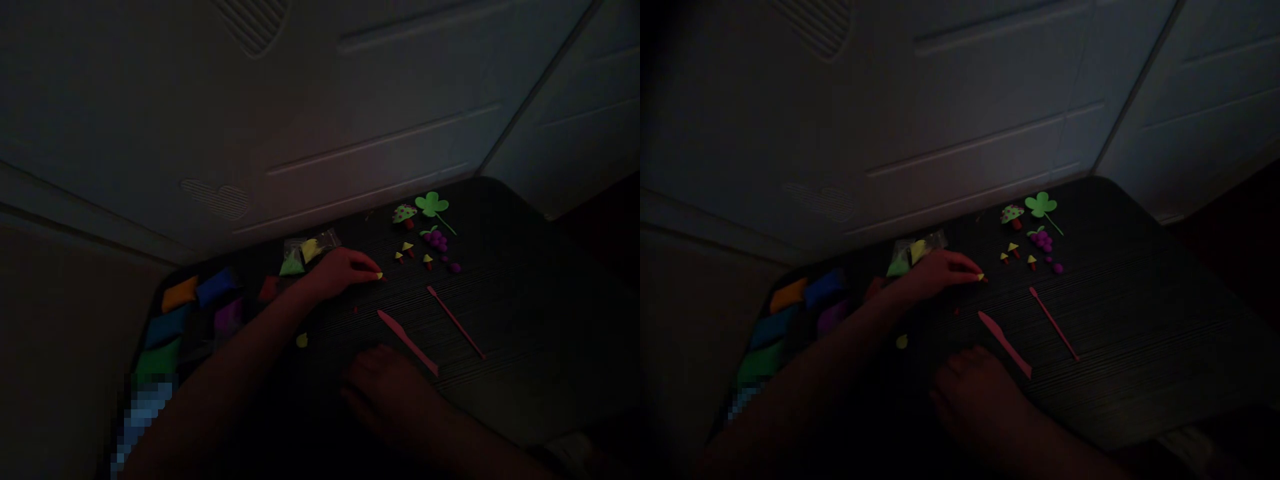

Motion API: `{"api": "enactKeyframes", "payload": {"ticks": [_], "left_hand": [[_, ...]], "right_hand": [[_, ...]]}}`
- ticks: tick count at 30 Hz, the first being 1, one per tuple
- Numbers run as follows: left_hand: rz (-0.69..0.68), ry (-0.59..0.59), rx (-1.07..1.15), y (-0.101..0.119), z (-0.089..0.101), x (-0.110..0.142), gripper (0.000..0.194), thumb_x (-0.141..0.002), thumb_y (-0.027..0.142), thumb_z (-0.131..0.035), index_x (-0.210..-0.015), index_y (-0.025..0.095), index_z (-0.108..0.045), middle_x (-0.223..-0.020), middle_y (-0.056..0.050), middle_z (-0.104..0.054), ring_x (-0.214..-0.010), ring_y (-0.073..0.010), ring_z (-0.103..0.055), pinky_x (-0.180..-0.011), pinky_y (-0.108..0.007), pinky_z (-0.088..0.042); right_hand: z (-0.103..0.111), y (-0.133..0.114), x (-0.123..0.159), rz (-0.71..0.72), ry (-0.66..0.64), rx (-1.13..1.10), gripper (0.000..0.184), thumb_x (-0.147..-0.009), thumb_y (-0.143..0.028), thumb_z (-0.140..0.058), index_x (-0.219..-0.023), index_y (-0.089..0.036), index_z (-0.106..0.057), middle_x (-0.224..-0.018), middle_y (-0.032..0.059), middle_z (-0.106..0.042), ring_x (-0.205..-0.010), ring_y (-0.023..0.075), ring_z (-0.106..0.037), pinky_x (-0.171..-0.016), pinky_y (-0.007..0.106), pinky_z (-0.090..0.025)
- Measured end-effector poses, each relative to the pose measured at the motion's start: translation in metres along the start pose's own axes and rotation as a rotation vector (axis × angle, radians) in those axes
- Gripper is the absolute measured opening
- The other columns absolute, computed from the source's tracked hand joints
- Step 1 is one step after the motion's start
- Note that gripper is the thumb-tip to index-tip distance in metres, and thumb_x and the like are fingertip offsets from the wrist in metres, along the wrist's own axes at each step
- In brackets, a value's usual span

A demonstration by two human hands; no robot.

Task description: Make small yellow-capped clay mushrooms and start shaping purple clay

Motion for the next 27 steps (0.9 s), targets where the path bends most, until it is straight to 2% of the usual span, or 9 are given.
{"api": "enactKeyframes", "payload": {"ticks": [3, 10, 14, 17, 19, 22, 24, 27], "left_hand": [[-0.048, -0.018, -0.071, 0.001, -0.003, -0.005, 0.019, -0.072, 0.028, -0.063, -0.085, 0.017, -0.071, -0.083, -0.004, -0.070, -0.075, -0.0145, -0.060, -0.069, -0.025, -0.041], [-0.057, -0.073, -0.143, -0.004, -0.005, -0.009, 0.022, -0.073, 0.029, -0.060, -0.087, 0.015, -0.069, -0.080, -0.004, -0.069, -0.070, -0.0136, -0.058, -0.064, -0.023, -0.041], [-0.058, -0.033, -0.171, -0.002, 0.000, -0.009, 0.024, -0.071, 0.027, -0.062, -0.092, 0.016, -0.068, -0.083, -0.004, -0.068, -0.074, -0.0146, -0.059, -0.067, -0.024, -0.042], [-0.068, 0.035, -0.210, 0.006, 0.011, 0.001, 0.027, -0.070, 0.026, -0.063, -0.096, 0.017, -0.067, -0.086, -0.004, -0.067, -0.075, -0.0148, -0.058, -0.068, -0.025, -0.042], [-0.072, 0.101, -0.268, 0.012, 0.022, 0.017, 0.028, -0.072, 0.026, -0.062, -0.098, 0.018, -0.067, -0.088, -0.004, -0.066, -0.076, -0.0149, -0.058, -0.070, -0.026, -0.042], [-0.042, 0.196, -0.334, 0.013, 0.037, 0.058, 0.026, -0.075, 0.027, -0.058, -0.098, 0.019, -0.066, -0.095, -0.005, -0.065, -0.079, -0.0157, -0.058, -0.073, -0.027, -0.043], [0.004, 0.208, -0.378, 0.006, 0.037, 0.091, 0.025, -0.078, 0.028, -0.056, -0.100, 0.021, -0.065, -0.098, -0.004, -0.065, -0.084, -0.0169, -0.059, -0.077, -0.029, -0.043], [0.118, 0.197, -0.432, -0.014, 0.026, 0.135, 0.025, -0.079, 0.026, -0.054, -0.102, 0.023, -0.064, -0.104, -0.005, -0.064, -0.096, -0.0199, -0.057, -0.088, -0.033, -0.040]], "right_hand": [[-0.001, -0.001, 0.000, 0.005, -0.013, 0.004, 0.019, -0.088, -0.028, -0.041, -0.094, -0.023, -0.059, -0.089, 0.0006, -0.064, -0.085, 0.0163, -0.057, -0.082, 0.032, -0.037], [-0.002, -0.001, 0.001, 0.007, -0.009, 0.002, 0.018, -0.088, -0.027, -0.042, -0.094, -0.024, -0.059, -0.090, -0.0009, -0.064, -0.085, 0.0147, -0.056, -0.083, 0.030, -0.036], [-0.003, 0.002, 0.000, 0.001, 0.000, 0.004, 0.017, -0.087, -0.026, -0.044, -0.093, -0.024, -0.059, -0.090, -0.0013, -0.064, -0.083, 0.0145, -0.055, -0.078, 0.029, -0.037], [-0.002, 0.002, -0.001, -0.003, 0.002, -0.004, 0.017, -0.087, -0.024, -0.044, -0.093, -0.024, -0.059, -0.089, -0.0013, -0.064, -0.083, 0.0144, -0.056, -0.077, 0.029, -0.038], [-0.002, 0.001, 0.000, -0.003, 0.003, -0.020, 0.017, -0.087, -0.023, -0.044, -0.093, -0.024, -0.059, -0.090, -0.0014, -0.064, -0.084, 0.0144, -0.056, -0.078, 0.029, -0.038], [-0.003, 0.003, 0.002, -0.017, 0.008, -0.033, 0.017, -0.087, -0.022, -0.044, -0.095, -0.026, -0.059, -0.091, -0.0012, -0.064, -0.086, 0.0154, -0.056, -0.080, 0.031, -0.039], [-0.004, 0.004, 0.002, -0.030, 0.011, -0.033, 0.017, -0.087, -0.022, -0.045, -0.094, -0.026, -0.060, -0.091, -0.0011, -0.064, -0.086, 0.0164, -0.057, -0.080, 0.032, -0.040], [-0.005, 0.005, 0.002, -0.026, 0.017, -0.040, 0.017, -0.086, -0.021, -0.046, -0.093, -0.026, -0.060, -0.090, -0.0006, -0.064, -0.085, 0.0174, -0.057, -0.078, 0.034, -0.041]]}}
Point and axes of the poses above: each hand's wrist, its own x-axis away from the middle knuckle, its own z-axis out of the back of the hand, y = z × x, the point moved 10 cm from there along -x, towards the middle knuckle
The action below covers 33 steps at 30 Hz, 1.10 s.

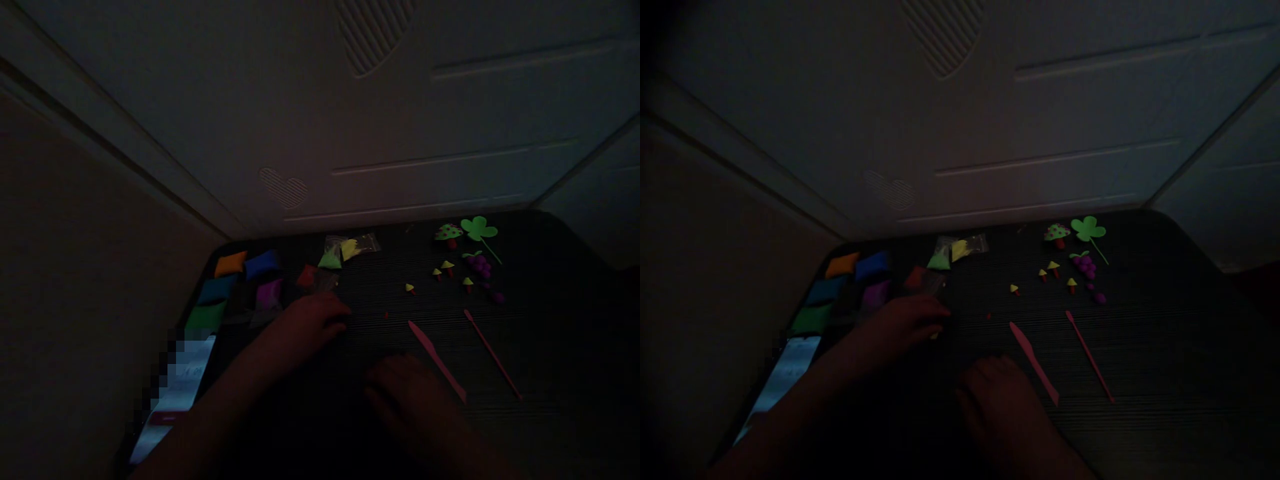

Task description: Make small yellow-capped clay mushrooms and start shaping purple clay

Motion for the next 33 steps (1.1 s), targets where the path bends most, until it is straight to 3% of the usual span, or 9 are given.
{"api": "enactKeyframes", "payload": {"ticks": [3, 7, 11, 16, 19, 25, 33], "left_hand": [[0.091, 0.003, 0.002, -0.018, -0.015, 0.025, 0.029, -0.080, 0.022, -0.051, -0.107, 0.023, -0.062, -0.110, -0.005, -0.060, -0.101, -0.0205, -0.055, -0.090, -0.034, -0.039], [0.132, 0.079, 0.141, -0.027, -0.023, 0.027, 0.025, -0.082, 0.021, -0.048, -0.102, 0.022, -0.063, -0.103, -0.005, -0.060, -0.094, -0.0176, -0.056, -0.086, -0.031, -0.042], [0.195, 0.171, 0.459, -0.033, -0.024, 0.024, 0.033, -0.074, 0.026, -0.061, -0.106, 0.023, -0.060, -0.093, -0.002, -0.062, -0.083, -0.0153, -0.058, -0.077, -0.029, -0.046], [0.197, 0.147, 0.875, -0.027, -0.041, 0.023, 0.044, -0.068, 0.025, -0.068, -0.111, 0.021, -0.058, -0.086, -0.001, -0.062, -0.082, -0.0150, -0.058, -0.079, -0.029, -0.046], [0.196, 0.157, 1.064, -0.028, -0.046, 0.024, 0.045, -0.068, 0.025, -0.068, -0.111, 0.020, -0.057, -0.084, 0.000, -0.061, -0.082, -0.0143, -0.058, -0.080, -0.029, -0.044], [0.290, 0.157, 1.307, -0.040, -0.055, 0.024, 0.040, -0.065, 0.024, -0.072, -0.102, 0.020, -0.058, -0.084, 0.001, -0.063, -0.082, -0.0128, -0.059, -0.079, -0.027, -0.043], [0.345, 0.155, 1.577, -0.040, -0.068, 0.021, 0.031, -0.062, 0.022, -0.074, -0.092, 0.018, -0.065, -0.080, -0.001, -0.065, -0.071, -0.0106, -0.059, -0.071, -0.024, -0.044]], "right_hand": [[0.001, 0.000, -0.001, 0.000, 0.007, -0.003, 0.018, -0.085, -0.019, -0.047, -0.093, -0.025, -0.062, -0.090, 0.0008, -0.065, -0.084, 0.0180, -0.058, -0.077, 0.035, -0.043], [0.003, 0.002, -0.002, -0.022, 0.019, -0.006, 0.020, -0.084, -0.018, -0.047, -0.094, -0.025, -0.063, -0.090, 0.0018, -0.066, -0.084, 0.0186, -0.060, -0.078, 0.036, -0.046], [0.010, 0.006, -0.003, -0.081, 0.063, -0.095, 0.021, -0.084, -0.020, -0.048, -0.098, -0.024, -0.062, -0.094, 0.0023, -0.067, -0.088, 0.0177, -0.062, -0.079, 0.033, -0.049], [0.026, 0.006, -0.015, -0.204, 0.140, -0.203, 0.030, -0.085, -0.030, -0.046, -0.114, -0.023, -0.055, -0.099, 0.0048, -0.067, -0.086, 0.0174, -0.064, -0.074, 0.032, -0.053], [0.036, -0.005, -0.029, -0.178, 0.183, -0.212, 0.034, -0.085, -0.028, -0.047, -0.118, -0.023, -0.054, -0.106, 0.0061, -0.066, -0.094, 0.0188, -0.063, -0.082, 0.035, -0.050], [0.035, -0.026, -0.048, -0.014, 0.121, -0.241, 0.029, -0.085, -0.021, -0.049, -0.112, -0.028, -0.060, -0.107, 0.0030, -0.065, -0.098, 0.0151, -0.060, -0.088, 0.029, -0.047], [0.037, -0.003, -0.042, -0.117, 0.226, -0.341, 0.015, -0.083, -0.027, -0.054, -0.093, -0.027, -0.066, -0.093, 0.0011, -0.068, -0.087, 0.0153, -0.063, -0.078, 0.026, -0.049]]}}
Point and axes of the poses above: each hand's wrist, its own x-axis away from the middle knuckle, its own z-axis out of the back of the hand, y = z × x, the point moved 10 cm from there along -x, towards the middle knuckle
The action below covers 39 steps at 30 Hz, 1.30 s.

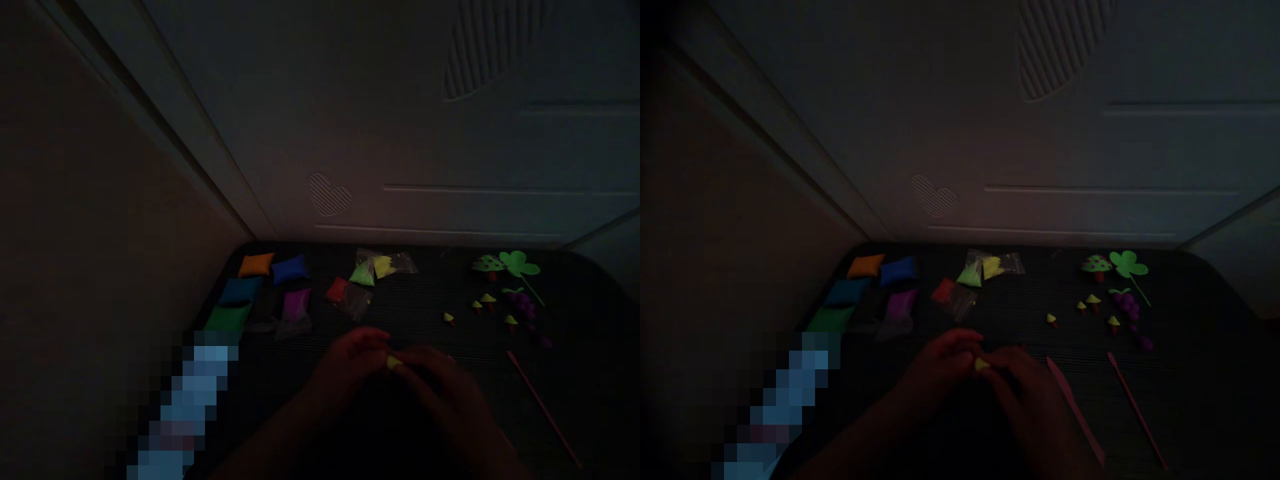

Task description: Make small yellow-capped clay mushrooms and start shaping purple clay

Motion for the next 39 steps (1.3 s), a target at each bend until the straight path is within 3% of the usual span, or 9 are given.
{"api": "enactKeyframes", "payload": {"ticks": [4, 7, 12, 17, 24, 30, 33, 36, 39], "left_hand": [[0.068, -0.067, -0.051, -0.008, -0.006, 0.003, 0.024, -0.060, 0.019, -0.076, -0.084, 0.018, -0.070, -0.082, -0.001, -0.068, -0.074, -0.0102, -0.060, -0.073, -0.022, -0.043], [0.031, -0.045, -0.114, -0.004, -0.005, 0.003, 0.018, -0.061, 0.018, -0.075, -0.079, 0.019, -0.071, -0.084, 0.001, -0.068, -0.078, -0.0096, -0.059, -0.071, -0.019, -0.042], [0.077, -0.063, -0.127, -0.006, -0.014, -0.002, 0.024, -0.063, 0.021, -0.074, -0.087, 0.022, -0.071, -0.075, 0.002, -0.068, -0.068, -0.0081, -0.058, -0.068, -0.020, -0.042], [-0.074, -0.089, -0.189, 0.010, -0.020, -0.005, 0.011, -0.067, 0.023, -0.070, -0.078, 0.019, -0.072, -0.069, 0.003, -0.065, -0.066, -0.0077, -0.056, -0.068, -0.020, -0.041], [-0.144, -0.077, -0.379, 0.015, -0.014, 0.005, 0.014, -0.068, 0.024, -0.070, -0.082, 0.025, -0.073, -0.087, 0.001, -0.069, -0.082, -0.0120, -0.060, -0.075, -0.021, -0.043], [-0.237, -0.013, -0.484, 0.024, -0.017, 0.015, 0.016, -0.073, 0.025, -0.065, -0.087, 0.028, -0.072, -0.093, 0.001, -0.070, -0.088, -0.0128, -0.062, -0.081, -0.022, -0.045], [-0.186, -0.006, -0.378, 0.019, -0.017, 0.014, 0.019, -0.068, 0.023, -0.070, -0.087, 0.027, -0.071, -0.092, 0.002, -0.071, -0.087, -0.0133, -0.063, -0.079, -0.023, -0.047], [-0.055, 0.033, -0.282, 0.007, -0.011, 0.011, 0.020, -0.061, 0.023, -0.074, -0.081, 0.024, -0.070, -0.082, 0.003, -0.071, -0.079, -0.0128, -0.064, -0.074, -0.023, -0.048], [-0.010, 0.074, -0.269, 0.005, -0.004, 0.007, 0.015, -0.064, 0.025, -0.072, -0.079, 0.021, -0.070, -0.076, 0.003, -0.071, -0.073, -0.0109, -0.063, -0.071, -0.021, -0.047]], "right_hand": [[0.005, 0.010, 0.004, -0.087, 0.044, -0.079, 0.010, -0.080, -0.033, -0.059, -0.084, -0.027, -0.066, -0.088, -0.0009, -0.067, -0.084, 0.0140, -0.062, -0.076, 0.023, -0.048], [0.005, 0.015, 0.005, -0.140, 0.045, -0.187, 0.007, -0.078, -0.032, -0.061, -0.079, -0.026, -0.065, -0.081, -0.0024, -0.066, -0.079, 0.0122, -0.061, -0.071, 0.020, -0.047], [0.010, 0.020, 0.004, -0.177, 0.060, -0.261, 0.008, -0.078, -0.033, -0.061, -0.080, -0.027, -0.065, -0.085, -0.0030, -0.066, -0.081, 0.0114, -0.060, -0.073, 0.020, -0.045], [0.014, 0.017, 0.004, -0.115, 0.067, -0.240, 0.011, -0.082, -0.031, -0.057, -0.089, -0.032, -0.066, -0.093, -0.0038, -0.065, -0.091, 0.0106, -0.059, -0.078, 0.020, -0.044], [0.010, 0.016, 0.006, -0.089, 0.035, -0.181, 0.003, -0.078, -0.030, -0.062, -0.078, -0.028, -0.064, -0.084, -0.0033, -0.063, -0.084, 0.0111, -0.058, -0.075, 0.021, -0.044], [0.009, 0.023, 0.006, -0.145, 0.035, -0.144, 0.011, -0.077, -0.033, -0.063, -0.079, -0.024, -0.058, -0.081, -0.0018, -0.061, -0.076, 0.0123, -0.058, -0.068, 0.023, -0.045], [0.009, 0.026, 0.007, -0.175, 0.040, -0.120, 0.013, -0.078, -0.034, -0.061, -0.085, -0.025, -0.056, -0.082, -0.0017, -0.060, -0.076, 0.0126, -0.058, -0.067, 0.024, -0.046], [0.005, 0.018, 0.006, -0.110, -0.004, -0.044, 0.007, -0.079, -0.031, -0.059, -0.084, -0.025, -0.057, -0.084, -0.0019, -0.060, -0.079, 0.0122, -0.057, -0.071, 0.024, -0.044], [0.000, 0.012, 0.006, -0.059, -0.050, -0.002, 0.007, -0.081, -0.027, -0.058, -0.088, -0.026, -0.058, -0.087, -0.0021, -0.060, -0.082, 0.0117, -0.057, -0.074, 0.024, -0.043]]}}
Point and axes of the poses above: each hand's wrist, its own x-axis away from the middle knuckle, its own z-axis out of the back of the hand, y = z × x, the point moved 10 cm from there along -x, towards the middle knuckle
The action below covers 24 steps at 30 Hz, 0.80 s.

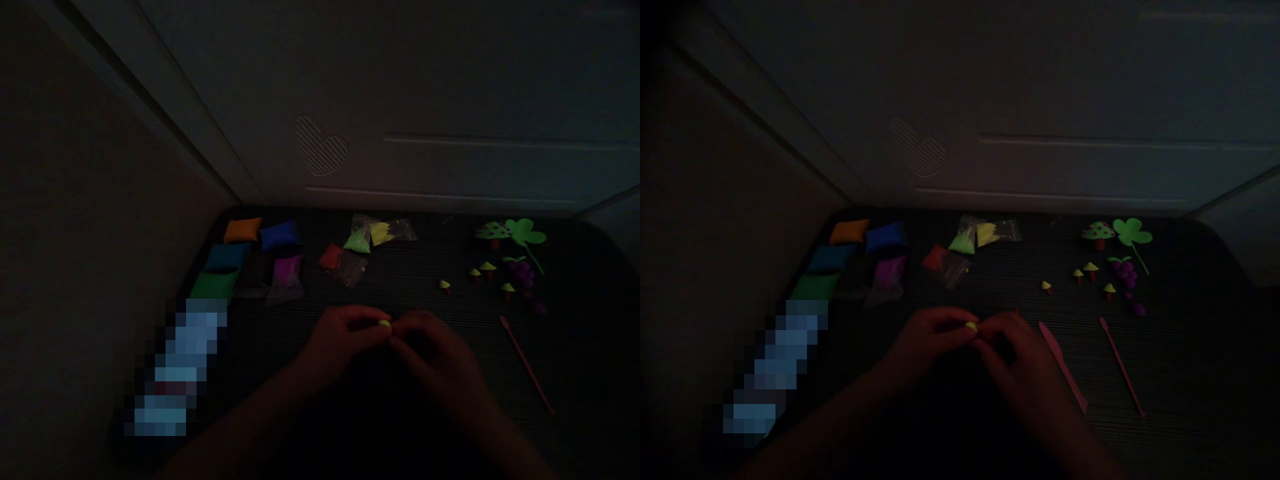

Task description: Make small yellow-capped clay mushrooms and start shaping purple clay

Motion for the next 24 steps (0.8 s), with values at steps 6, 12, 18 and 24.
{"api": "enactKeyframes", "payload": {"ticks": [6, 12, 18, 24], "left_hand": [[-0.099, -0.050, -0.045, 0.007, -0.005, -0.001, 0.009, -0.071, 0.026, -0.067, -0.076, 0.019, -0.069, -0.063, 0.005, -0.064, -0.060, -0.0070, -0.056, -0.062, -0.018, -0.044], [-0.254, 0.041, -0.172, 0.020, -0.003, 0.005, 0.011, -0.074, 0.029, -0.064, -0.080, 0.021, -0.068, -0.067, 0.004, -0.066, -0.067, -0.0104, -0.061, -0.068, -0.021, -0.046], [-0.252, 0.003, -0.163, 0.018, -0.009, 0.009, 0.026, -0.078, 0.031, -0.058, -0.102, 0.021, -0.063, -0.087, -0.001, -0.070, -0.078, -0.0141, -0.065, -0.076, -0.025, -0.049], [-0.324, 0.151, -0.327, 0.024, 0.000, 0.012, 0.018, -0.076, 0.032, -0.061, -0.089, 0.020, -0.065, -0.086, -0.001, -0.070, -0.077, -0.0135, -0.065, -0.071, -0.022, -0.049]], "right_hand": [[0.000, 0.007, 0.002, -0.076, 0.028, -0.131, 0.015, -0.083, -0.032, -0.054, -0.098, -0.028, -0.056, -0.091, -0.0019, -0.063, -0.083, 0.0117, -0.060, -0.073, 0.024, -0.046], [0.001, 0.006, -0.001, -0.083, 0.054, -0.168, 0.017, -0.083, -0.034, -0.054, -0.096, -0.025, -0.060, -0.090, 0.0007, -0.064, -0.083, 0.0140, -0.061, -0.074, 0.026, -0.048], [0.015, -0.003, -0.001, 0.013, 0.158, -0.047, 0.015, -0.083, -0.032, -0.053, -0.088, -0.025, -0.066, -0.093, 0.0022, -0.065, -0.086, 0.0165, -0.060, -0.078, 0.031, -0.046], [0.013, -0.018, 0.005, 0.154, 0.194, 0.110, 0.013, -0.082, -0.028, -0.055, -0.091, -0.024, -0.062, -0.094, 0.0040, -0.063, -0.090, 0.0176, -0.059, -0.080, 0.033, -0.046]]}}
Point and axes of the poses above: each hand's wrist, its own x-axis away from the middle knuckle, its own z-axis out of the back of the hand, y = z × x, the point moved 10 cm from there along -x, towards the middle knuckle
